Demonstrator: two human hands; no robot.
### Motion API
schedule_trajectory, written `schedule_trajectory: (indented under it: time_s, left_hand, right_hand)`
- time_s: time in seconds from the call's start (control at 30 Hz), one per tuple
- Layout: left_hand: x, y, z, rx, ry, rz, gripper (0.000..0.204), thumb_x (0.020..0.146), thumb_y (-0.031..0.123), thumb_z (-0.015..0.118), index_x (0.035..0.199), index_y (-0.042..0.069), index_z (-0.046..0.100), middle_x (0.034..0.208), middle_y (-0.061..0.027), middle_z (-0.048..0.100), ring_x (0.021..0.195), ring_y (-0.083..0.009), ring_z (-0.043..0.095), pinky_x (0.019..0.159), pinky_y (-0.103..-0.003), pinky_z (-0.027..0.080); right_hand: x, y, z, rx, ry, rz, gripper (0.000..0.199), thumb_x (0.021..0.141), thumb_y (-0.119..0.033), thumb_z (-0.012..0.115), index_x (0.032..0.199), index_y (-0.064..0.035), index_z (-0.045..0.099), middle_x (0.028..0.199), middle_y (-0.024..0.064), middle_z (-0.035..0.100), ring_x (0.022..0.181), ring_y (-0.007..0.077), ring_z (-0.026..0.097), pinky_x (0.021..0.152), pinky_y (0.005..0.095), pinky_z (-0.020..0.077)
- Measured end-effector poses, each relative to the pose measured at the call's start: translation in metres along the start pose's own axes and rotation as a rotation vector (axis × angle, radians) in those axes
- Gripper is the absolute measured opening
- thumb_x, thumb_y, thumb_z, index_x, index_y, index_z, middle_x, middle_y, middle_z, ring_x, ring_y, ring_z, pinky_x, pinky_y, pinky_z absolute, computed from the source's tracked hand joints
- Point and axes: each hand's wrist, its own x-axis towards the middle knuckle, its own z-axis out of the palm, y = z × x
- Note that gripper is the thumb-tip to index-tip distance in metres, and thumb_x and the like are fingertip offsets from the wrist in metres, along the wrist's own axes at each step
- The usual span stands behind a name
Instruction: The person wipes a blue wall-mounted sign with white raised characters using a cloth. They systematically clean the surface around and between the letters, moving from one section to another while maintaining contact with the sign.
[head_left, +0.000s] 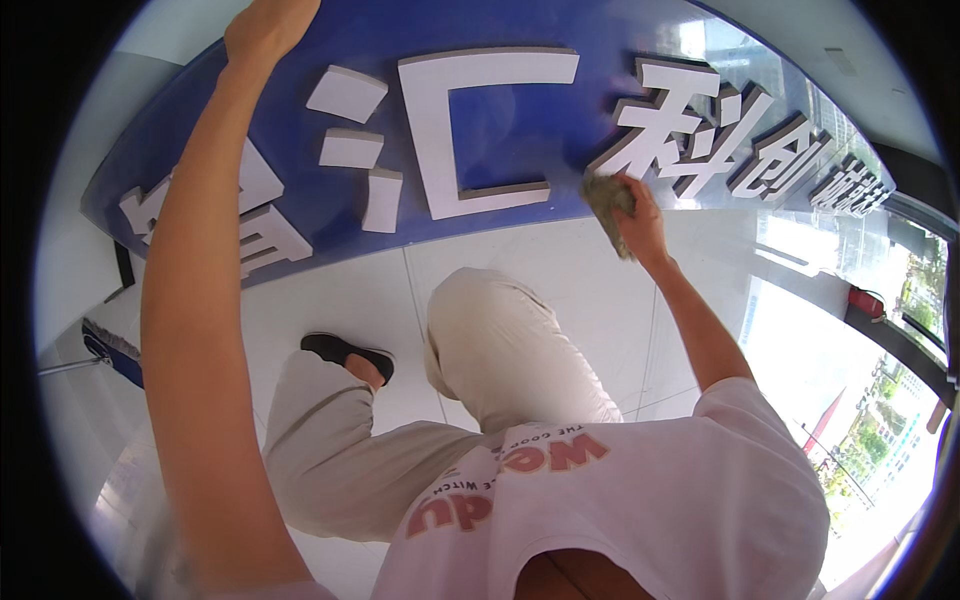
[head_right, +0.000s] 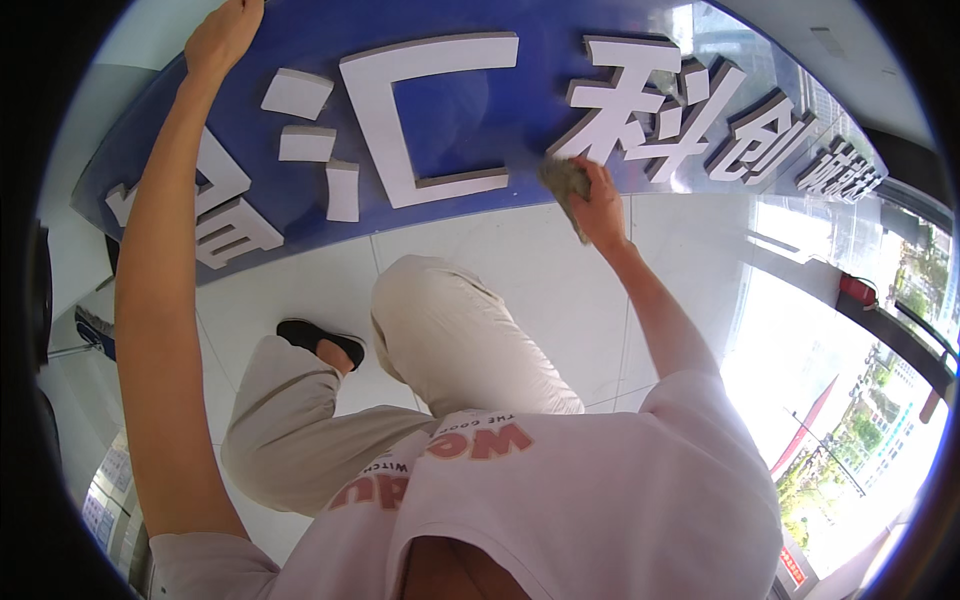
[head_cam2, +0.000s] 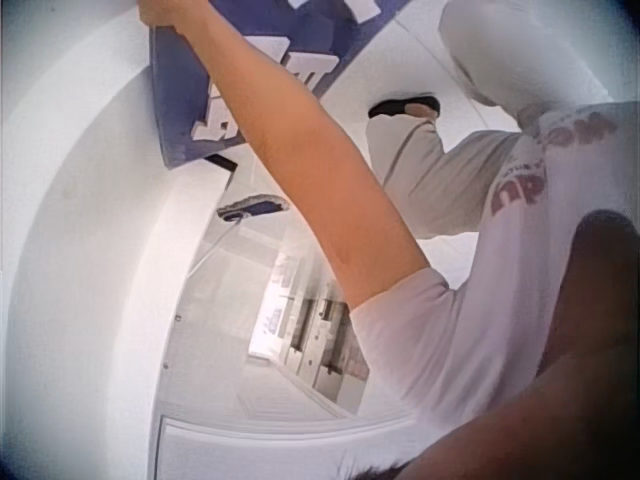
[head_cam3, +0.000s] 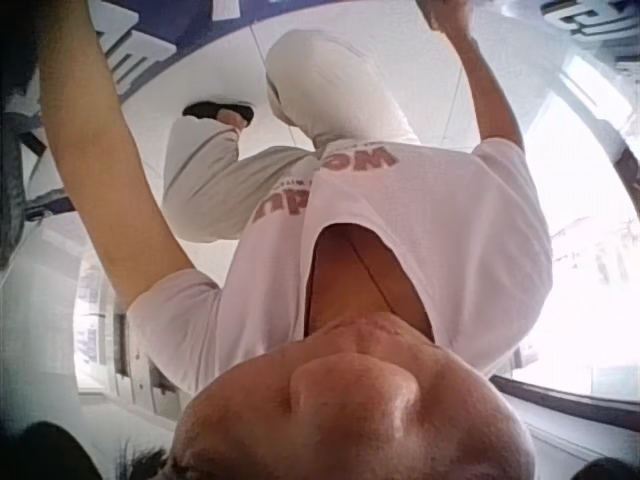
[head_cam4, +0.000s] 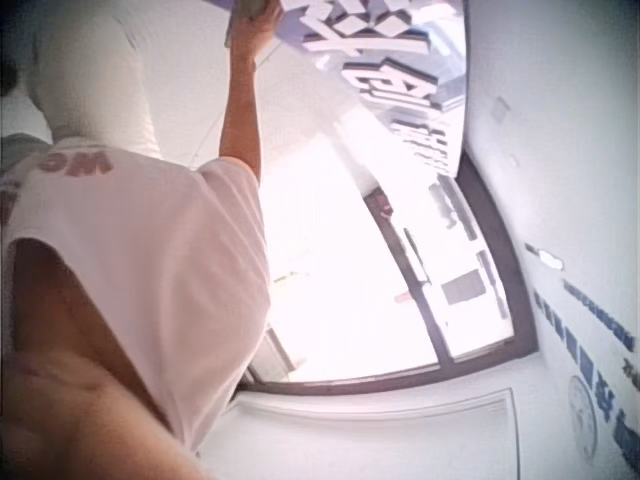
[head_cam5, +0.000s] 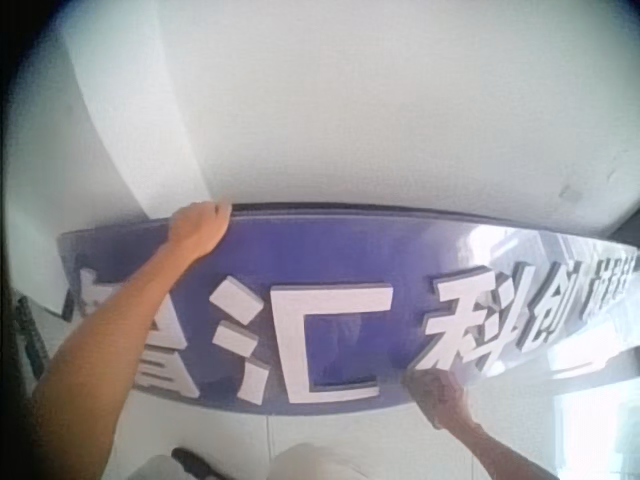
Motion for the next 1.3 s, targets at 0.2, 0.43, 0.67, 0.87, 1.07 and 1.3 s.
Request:
schedule_trajectory:
  time_s: [0.2,0.43,0.67,0.87,1.07,1.3]
  left_hand:
    - [0.005,-0.019,0.001,-0.026,0.001,-0.045,0.052,0.096,0.039,0.037,0.094,0.0,0.072,0.1,-0.0268,0.068,0.096,-0.0449,0.065,0.089,-0.054,0.049]
    - [0.03,-0.043,0.021,-0.027,-0.185,-0.01,0.069,0.096,0.057,0.027,0.117,0.006,0.069,0.119,-0.0229,0.066,0.113,-0.0455,0.06,0.098,-0.049,0.045]
    - [0.024,-0.044,0.028,0.016,-0.166,-0.071,0.07,0.095,0.057,0.026,0.12,0.008,0.068,0.124,-0.023,0.064,0.117,-0.0455,0.058,0.101,-0.049,0.043]
    - [0.007,-0.015,-0.012,0.013,-0.155,-0.073,0.074,0.095,0.059,0.026,0.12,0.003,0.067,0.121,-0.0238,0.065,0.115,-0.0444,0.059,0.1,-0.048,0.043]
    - [0.008,-0.014,-0.013,0.005,-0.132,-0.062,0.071,0.095,0.056,0.027,0.111,0.002,0.07,0.111,-0.0221,0.069,0.106,-0.043,0.063,0.094,-0.047,0.046]
    - [0.013,-0.017,-0.011,-0.042,-0.152,0.035,0.073,0.096,0.055,0.027,0.098,-0.003,0.07,0.101,-0.0259,0.069,0.098,-0.0419,0.065,0.089,-0.045,0.048]
  right_hand:
    - [0.086,-0.11,0.007,-0.13,0.436,-0.402,0.065,0.072,0.013,0.058,0.131,-0.013,0.055,0.135,0.0157,0.049,0.123,0.0378,0.048,0.105,0.0441,0.0413]
    - [-0.025,-0.002,0.119,-0.138,0.181,-0.084,0.058,0.077,0.008,0.053,0.13,-0.0164,0.056,0.134,0.0125,0.053,0.121,0.0387,0.051,0.1,0.045,0.0455]
    - [-0.07,0.025,0.077,0.215,0.253,0.261,0.053,0.077,0.007,0.06,0.127,-0.0113,0.056,0.121,0.016,0.058,0.112,0.0385,0.057,0.097,0.043,0.0466]
    - [-0.018,-0.004,0.123,-0.029,0.401,-0.007,0.064,0.071,0.015,0.055,0.128,-0.0141,0.055,0.132,0.0176,0.048,0.121,0.0398,0.045,0.104,0.0475,0.0387]
    - [-0.098,0.051,0.185,0.105,0.121,0.06,0.055,0.068,0.015,0.054,0.115,-0.014,0.063,0.12,0.01,0.056,0.11,0.0388,0.053,0.098,0.0456,0.0432]
    - [-0.02,0.016,0.126,0.234,0.649,0.188,0.059,0.074,0.015,0.052,0.128,-0.009,0.051,0.131,0.0191,0.05,0.123,0.0388,0.049,0.106,0.044,0.0401]
